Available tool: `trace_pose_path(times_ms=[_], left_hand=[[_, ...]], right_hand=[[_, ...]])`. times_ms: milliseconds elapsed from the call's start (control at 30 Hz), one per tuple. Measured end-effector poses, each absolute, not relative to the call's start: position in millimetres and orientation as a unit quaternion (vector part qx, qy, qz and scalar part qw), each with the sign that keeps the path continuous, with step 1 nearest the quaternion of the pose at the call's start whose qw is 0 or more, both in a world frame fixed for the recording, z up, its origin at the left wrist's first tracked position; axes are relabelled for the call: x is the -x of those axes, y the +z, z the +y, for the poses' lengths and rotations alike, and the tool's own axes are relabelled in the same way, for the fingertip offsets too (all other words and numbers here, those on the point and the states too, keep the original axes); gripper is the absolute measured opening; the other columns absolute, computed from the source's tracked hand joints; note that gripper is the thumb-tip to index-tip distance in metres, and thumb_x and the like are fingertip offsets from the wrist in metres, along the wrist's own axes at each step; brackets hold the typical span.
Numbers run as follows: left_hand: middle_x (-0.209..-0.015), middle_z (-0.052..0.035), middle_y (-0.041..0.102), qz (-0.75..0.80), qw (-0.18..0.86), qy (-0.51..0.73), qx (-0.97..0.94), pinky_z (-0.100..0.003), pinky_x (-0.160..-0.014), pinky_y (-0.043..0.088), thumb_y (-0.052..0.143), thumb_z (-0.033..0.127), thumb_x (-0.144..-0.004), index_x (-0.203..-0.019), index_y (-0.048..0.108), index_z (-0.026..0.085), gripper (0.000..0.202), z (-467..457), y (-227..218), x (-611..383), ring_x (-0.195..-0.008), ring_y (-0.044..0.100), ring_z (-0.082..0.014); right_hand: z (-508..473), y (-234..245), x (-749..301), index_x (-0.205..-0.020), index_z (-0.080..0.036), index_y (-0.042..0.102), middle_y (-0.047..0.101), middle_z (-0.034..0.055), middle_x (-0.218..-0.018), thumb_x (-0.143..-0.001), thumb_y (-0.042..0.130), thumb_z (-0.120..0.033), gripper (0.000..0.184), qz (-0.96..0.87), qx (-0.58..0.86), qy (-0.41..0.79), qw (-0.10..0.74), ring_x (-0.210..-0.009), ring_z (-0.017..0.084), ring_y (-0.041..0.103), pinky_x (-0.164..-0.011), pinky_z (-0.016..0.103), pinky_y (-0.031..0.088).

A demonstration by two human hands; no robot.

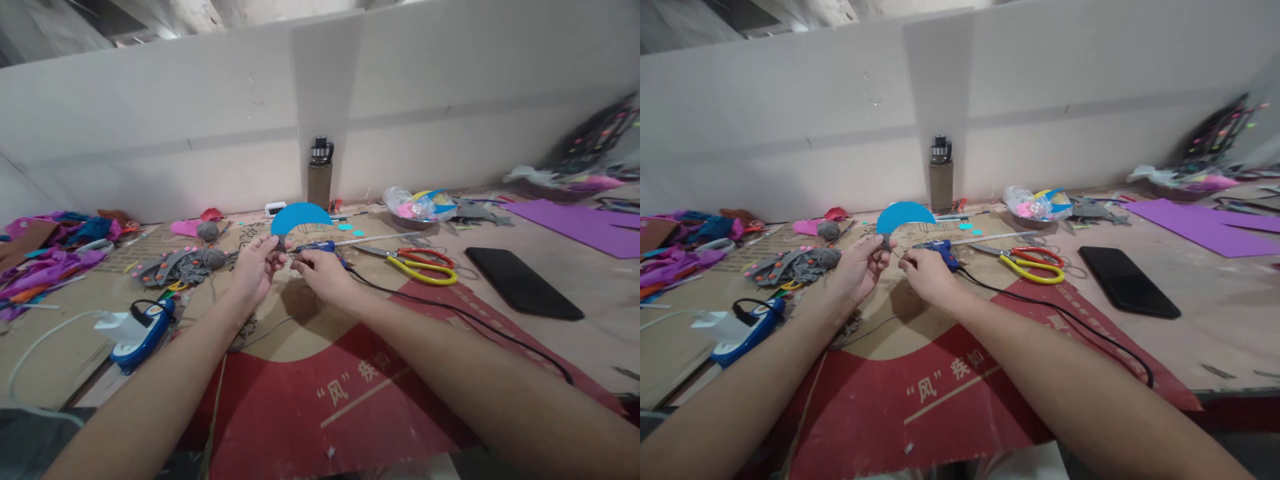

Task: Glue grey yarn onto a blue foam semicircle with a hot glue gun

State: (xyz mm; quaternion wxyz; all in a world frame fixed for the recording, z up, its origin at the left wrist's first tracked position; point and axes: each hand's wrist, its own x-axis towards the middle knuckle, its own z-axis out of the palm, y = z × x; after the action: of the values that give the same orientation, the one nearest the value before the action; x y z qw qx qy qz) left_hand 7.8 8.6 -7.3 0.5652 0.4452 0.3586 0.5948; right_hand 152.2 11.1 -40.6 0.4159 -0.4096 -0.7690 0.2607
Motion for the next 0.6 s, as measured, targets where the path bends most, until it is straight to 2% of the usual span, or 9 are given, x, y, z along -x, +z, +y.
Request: trace_pose_path(times_ms=[100,200,300,367,433,500,600], left_hand=[[-0.072,-0.0025,0.066,0.375,0.550,0.612,-0.426,-0.014,-0.043,0.040,0.065,0.023,-0.072,-0.076,0.057,0.013,0.014,13.4,-8.9,-3.0,-0.047,0.053,-0.0036],[-0.072,-0.0023,0.066,0.384,0.527,0.633,-0.417,-0.013,-0.042,0.039,0.065,0.024,-0.071,-0.076,0.057,0.013,0.014,20.4,-11.2,5.1,-0.047,0.053,-0.0036],[-0.073,-0.0028,0.067,0.389,0.503,0.647,-0.420,-0.014,-0.042,0.039,0.065,0.025,-0.071,-0.075,0.057,0.013,0.015,25.3,-13.0,11.6,-0.047,0.053,-0.0038],[-0.073,-0.0032,0.067,0.391,0.495,0.651,-0.423,-0.015,-0.043,0.040,0.065,0.026,-0.072,-0.075,0.058,0.013,0.015,26.4,-13.9,13.1,-0.048,0.053,-0.0041],[-0.073,-0.0035,0.067,0.391,0.493,0.649,-0.428,-0.015,-0.043,0.040,0.065,0.026,-0.072,-0.076,0.058,0.013,0.016,26.4,-15.1,12.7,-0.048,0.053,-0.0043],[-0.072,-0.0037,0.066,0.390,0.494,0.645,-0.434,-0.016,-0.044,0.040,0.066,0.027,-0.072,-0.076,0.058,0.012,0.017,26.0,-16.6,11.6,-0.048,0.053,-0.0045],[-0.071,-0.0037,0.066,0.390,0.492,0.639,-0.444,-0.016,-0.045,0.040,0.067,0.027,-0.071,-0.075,0.058,0.012,0.018,26.1,-18.7,10.9,-0.048,0.053,-0.0046]], right_hand=[[15.7,-35.6,-162.2,-0.072,-0.019,0.065,0.063,0.0020,-0.069,-0.088,0.043,-0.030,0.028,-0.792,0.429,0.227,0.370,-0.066,0.014,0.054,-0.063,0.026,0.035],[27.2,-32.0,-180.7,-0.076,-0.018,0.065,0.065,0.0072,-0.076,-0.090,0.041,-0.037,0.033,-0.771,0.507,0.110,0.369,-0.070,0.017,0.055,-0.064,0.029,0.036],[40.9,-37.4,-195.8,-0.078,-0.014,0.066,0.065,0.0136,-0.078,-0.083,0.053,-0.034,0.024,-0.738,0.613,0.053,0.276,-0.075,0.022,0.057,-0.067,0.031,0.038],[47.0,-44.5,-199.6,-0.080,-0.013,0.067,0.066,0.0171,-0.082,-0.078,0.057,-0.028,0.018,-0.750,0.626,0.045,0.210,-0.077,0.024,0.058,-0.067,0.032,0.039],[50.2,-51.4,-199.6,-0.081,-0.011,0.067,0.067,0.0182,-0.081,-0.075,0.057,-0.022,0.015,-0.759,0.623,0.051,0.183,-0.073,0.024,0.059,-0.063,0.031,0.039],[52.2,-56.0,-198.7,-0.080,-0.012,0.065,0.066,0.0161,-0.076,-0.073,0.056,-0.020,0.014,-0.756,0.621,0.076,0.192,-0.066,0.022,0.059,-0.058,0.030,0.038],[56.3,-56.6,-200.5,-0.080,-0.015,0.063,0.065,0.0104,-0.071,-0.070,0.056,-0.021,0.014,-0.723,0.623,0.134,0.267,-0.059,0.018,0.055,-0.052,0.027,0.035]])
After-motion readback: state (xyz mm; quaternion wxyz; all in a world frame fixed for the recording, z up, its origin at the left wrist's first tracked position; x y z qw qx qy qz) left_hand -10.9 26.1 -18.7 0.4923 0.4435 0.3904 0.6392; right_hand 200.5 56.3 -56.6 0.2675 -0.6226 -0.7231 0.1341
